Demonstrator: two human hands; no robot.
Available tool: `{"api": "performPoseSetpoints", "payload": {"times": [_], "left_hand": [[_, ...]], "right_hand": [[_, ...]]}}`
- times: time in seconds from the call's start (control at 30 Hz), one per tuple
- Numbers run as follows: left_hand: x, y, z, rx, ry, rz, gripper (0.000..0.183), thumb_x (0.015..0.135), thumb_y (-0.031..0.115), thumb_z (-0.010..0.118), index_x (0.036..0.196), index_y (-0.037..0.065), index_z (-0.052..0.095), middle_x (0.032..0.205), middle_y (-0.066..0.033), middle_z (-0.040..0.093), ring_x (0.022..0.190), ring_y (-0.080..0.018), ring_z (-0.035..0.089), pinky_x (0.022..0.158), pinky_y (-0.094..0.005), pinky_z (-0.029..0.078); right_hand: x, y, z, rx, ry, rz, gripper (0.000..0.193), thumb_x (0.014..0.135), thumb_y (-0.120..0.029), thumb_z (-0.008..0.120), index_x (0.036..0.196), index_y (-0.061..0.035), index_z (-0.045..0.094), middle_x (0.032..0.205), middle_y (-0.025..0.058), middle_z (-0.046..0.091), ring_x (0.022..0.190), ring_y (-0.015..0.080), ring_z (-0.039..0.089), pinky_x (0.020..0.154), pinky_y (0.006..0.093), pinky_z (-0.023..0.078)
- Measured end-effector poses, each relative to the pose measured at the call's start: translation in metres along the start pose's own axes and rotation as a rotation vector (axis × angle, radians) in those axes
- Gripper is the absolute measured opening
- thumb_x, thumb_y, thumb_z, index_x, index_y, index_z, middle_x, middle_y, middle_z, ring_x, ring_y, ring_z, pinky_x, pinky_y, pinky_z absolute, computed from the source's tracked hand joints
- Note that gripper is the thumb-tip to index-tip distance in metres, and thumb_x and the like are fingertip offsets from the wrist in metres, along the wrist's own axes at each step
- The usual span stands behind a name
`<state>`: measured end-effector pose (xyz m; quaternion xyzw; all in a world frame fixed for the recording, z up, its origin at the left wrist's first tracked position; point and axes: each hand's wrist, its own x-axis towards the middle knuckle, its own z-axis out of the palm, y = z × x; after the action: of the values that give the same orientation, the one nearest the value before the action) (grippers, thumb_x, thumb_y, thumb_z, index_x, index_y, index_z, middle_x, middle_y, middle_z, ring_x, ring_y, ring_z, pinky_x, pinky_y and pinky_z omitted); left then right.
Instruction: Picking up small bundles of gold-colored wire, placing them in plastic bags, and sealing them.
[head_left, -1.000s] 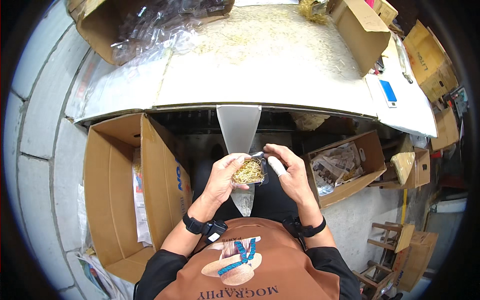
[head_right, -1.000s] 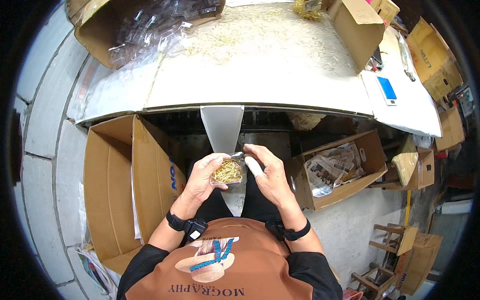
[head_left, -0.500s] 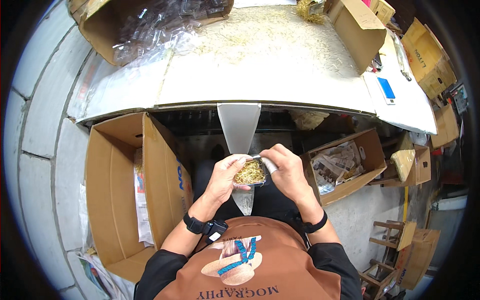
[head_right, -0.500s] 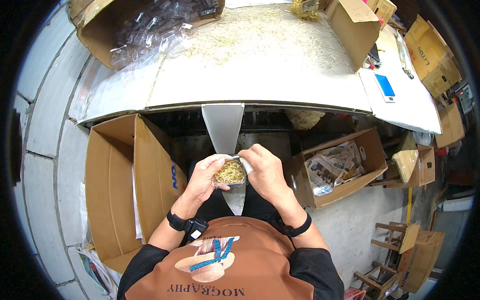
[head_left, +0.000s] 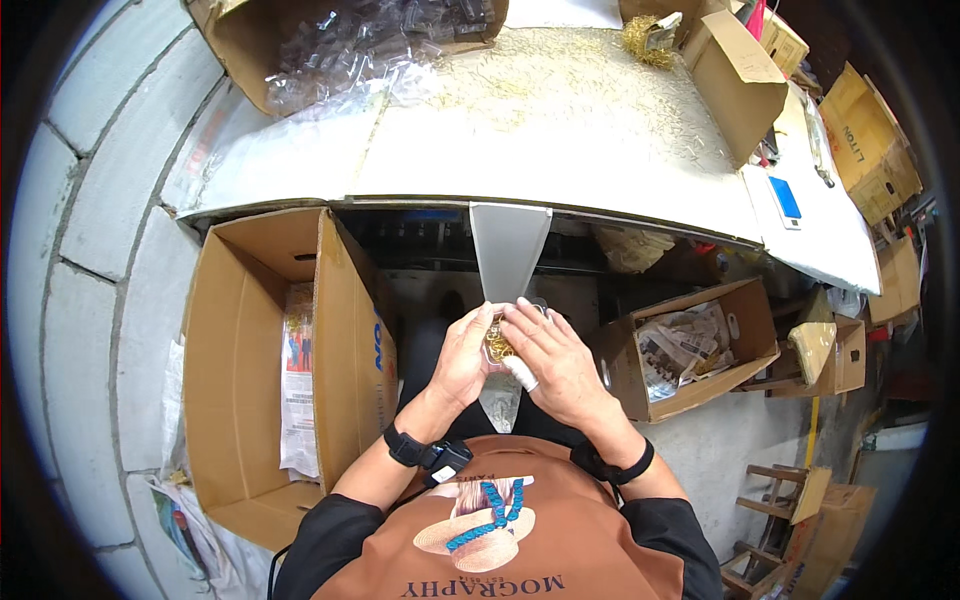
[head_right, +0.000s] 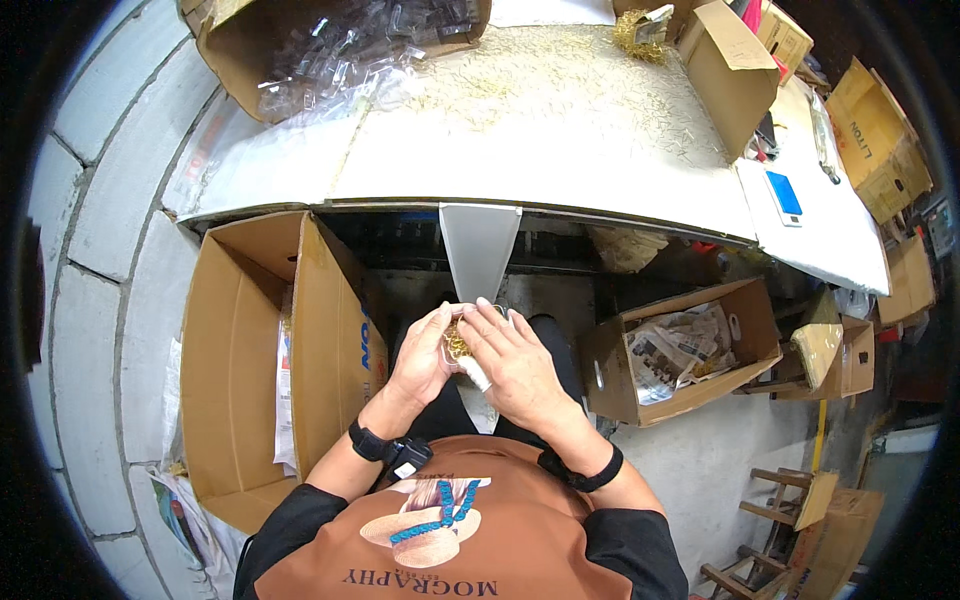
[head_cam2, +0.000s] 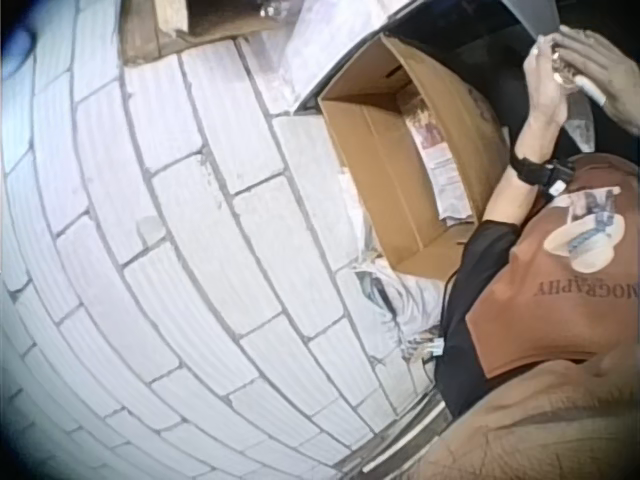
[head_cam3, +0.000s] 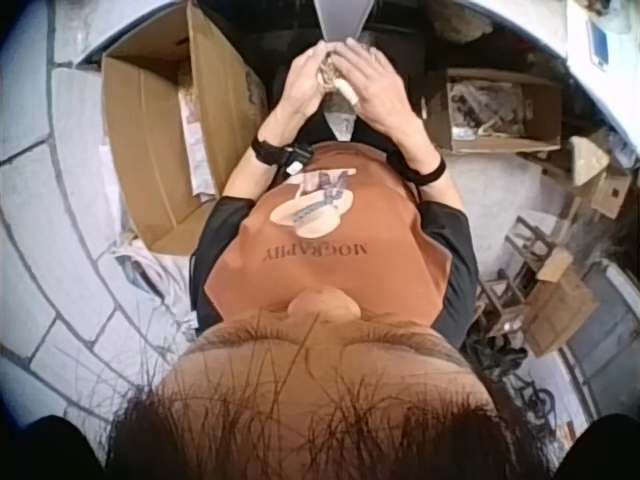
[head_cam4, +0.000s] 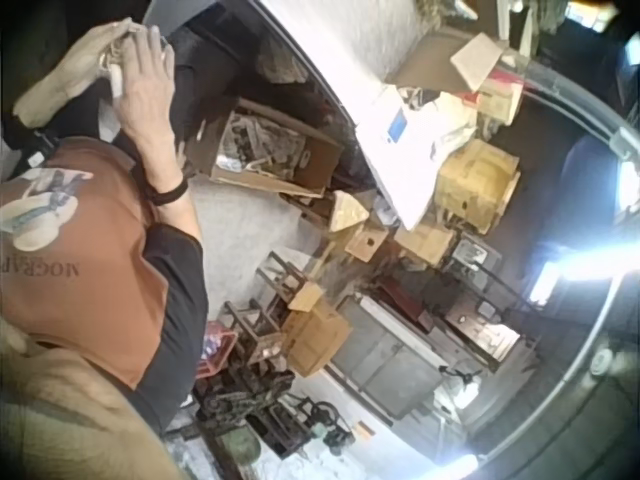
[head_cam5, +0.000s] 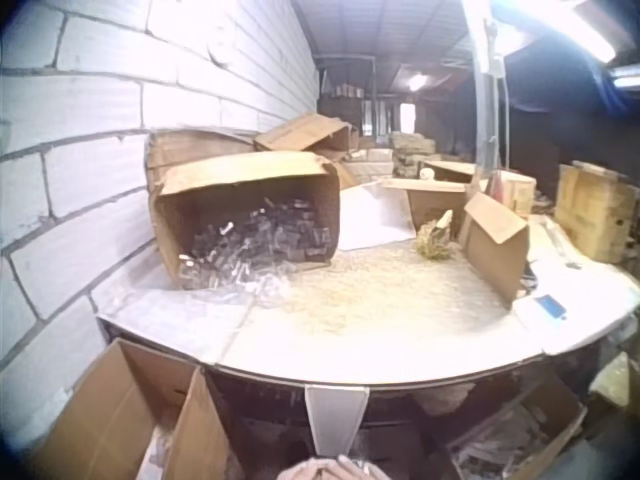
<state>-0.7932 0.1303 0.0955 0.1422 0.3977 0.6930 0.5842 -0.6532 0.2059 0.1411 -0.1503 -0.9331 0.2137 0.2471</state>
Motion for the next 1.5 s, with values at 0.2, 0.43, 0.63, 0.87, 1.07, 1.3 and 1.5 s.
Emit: {"api": "performPoseSetpoints", "payload": {"times": [0.2,0.43,0.63,0.87,1.07,1.3,1.5], "left_hand": [[-0.007,-0.002,0.002,-0.004,-0.042,-0.023,0.037,0.099,0.030,0.039,0.118,0.000,0.051,0.102,-0.0119,0.062,0.085,-0.0192,0.066,0.059,-0.0327,0.061],[-0.014,0.008,0.009,0.024,-0.062,-0.035,0.037,0.098,0.033,0.043,0.116,0.003,0.054,0.105,-0.0079,0.063,0.086,-0.0164,0.067,0.059,-0.0308,0.060],[-0.012,0.003,0.001,-0.009,0.019,-0.026,0.028,0.094,0.021,0.052,0.113,0.001,0.056,0.103,-0.0125,0.064,0.084,-0.0194,0.068,0.056,-0.0297,0.060],[-0.013,-0.005,0.007,0.021,0.071,-0.034,0.028,0.092,0.018,0.055,0.114,0.000,0.056,0.101,-0.0145,0.065,0.081,-0.0204,0.068,0.055,-0.0309,0.061],[-0.013,-0.009,0.005,0.146,0.065,-0.064,0.028,0.092,0.018,0.056,0.112,0.000,0.057,0.099,-0.0134,0.065,0.080,-0.0186,0.068,0.053,-0.0292,0.059],[-0.017,-0.005,0.011,0.120,0.040,-0.092,0.025,0.092,0.018,0.056,0.109,0.000,0.058,0.097,-0.0093,0.064,0.080,-0.0164,0.067,0.052,-0.0275,0.059],[-0.013,-0.006,0.010,0.106,0.061,-0.074,0.025,0.093,0.016,0.053,0.111,0.000,0.057,0.100,-0.0128,0.065,0.082,-0.0196,0.068,0.052,-0.0287,0.059]], "right_hand": [[-0.004,-0.001,0.002,-0.113,0.023,0.072,0.035,0.077,-0.004,0.063,0.113,-0.0038,0.060,0.125,0.0111,0.057,0.123,0.0275,0.048,0.104,0.0463,0.034],[-0.007,0.004,-0.015,0.349,0.371,0.236,0.029,0.076,0.005,0.063,0.105,-0.0012,0.063,0.110,0.0158,0.063,0.105,0.0286,0.060,0.091,0.0355,0.047],[-0.033,0.007,-0.018,0.520,0.233,0.397,0.035,0.074,-0.002,0.072,0.108,-0.0016,0.062,0.100,0.0104,0.062,0.087,0.0180,0.063,0.076,0.0274,0.052],[-0.039,0.012,0.000,0.355,0.205,0.247,0.028,0.073,-0.002,0.071,0.100,-0.0021,0.063,0.081,0.0093,0.061,0.071,0.0220,0.062,0.064,0.0299,0.050],[-0.035,0.010,0.003,0.055,0.248,0.269,0.018,0.074,-0.004,0.069,0.090,-0.0050,0.062,0.076,0.0098,0.063,0.066,0.0270,0.062,0.057,0.0331,0.049],[-0.029,0.019,0.001,0.489,0.244,0.615,0.024,0.078,-0.004,0.068,0.101,-0.0025,0.061,0.077,0.0080,0.064,0.064,0.0131,0.061,0.057,0.0264,0.049],[-0.035,0.018,0.005,0.872,0.252,0.663,0.017,0.084,-0.004,0.064,0.099,0.0039,0.062,0.085,0.0036,0.063,0.070,0.0077,0.058,0.063,0.0218,0.049]]}}
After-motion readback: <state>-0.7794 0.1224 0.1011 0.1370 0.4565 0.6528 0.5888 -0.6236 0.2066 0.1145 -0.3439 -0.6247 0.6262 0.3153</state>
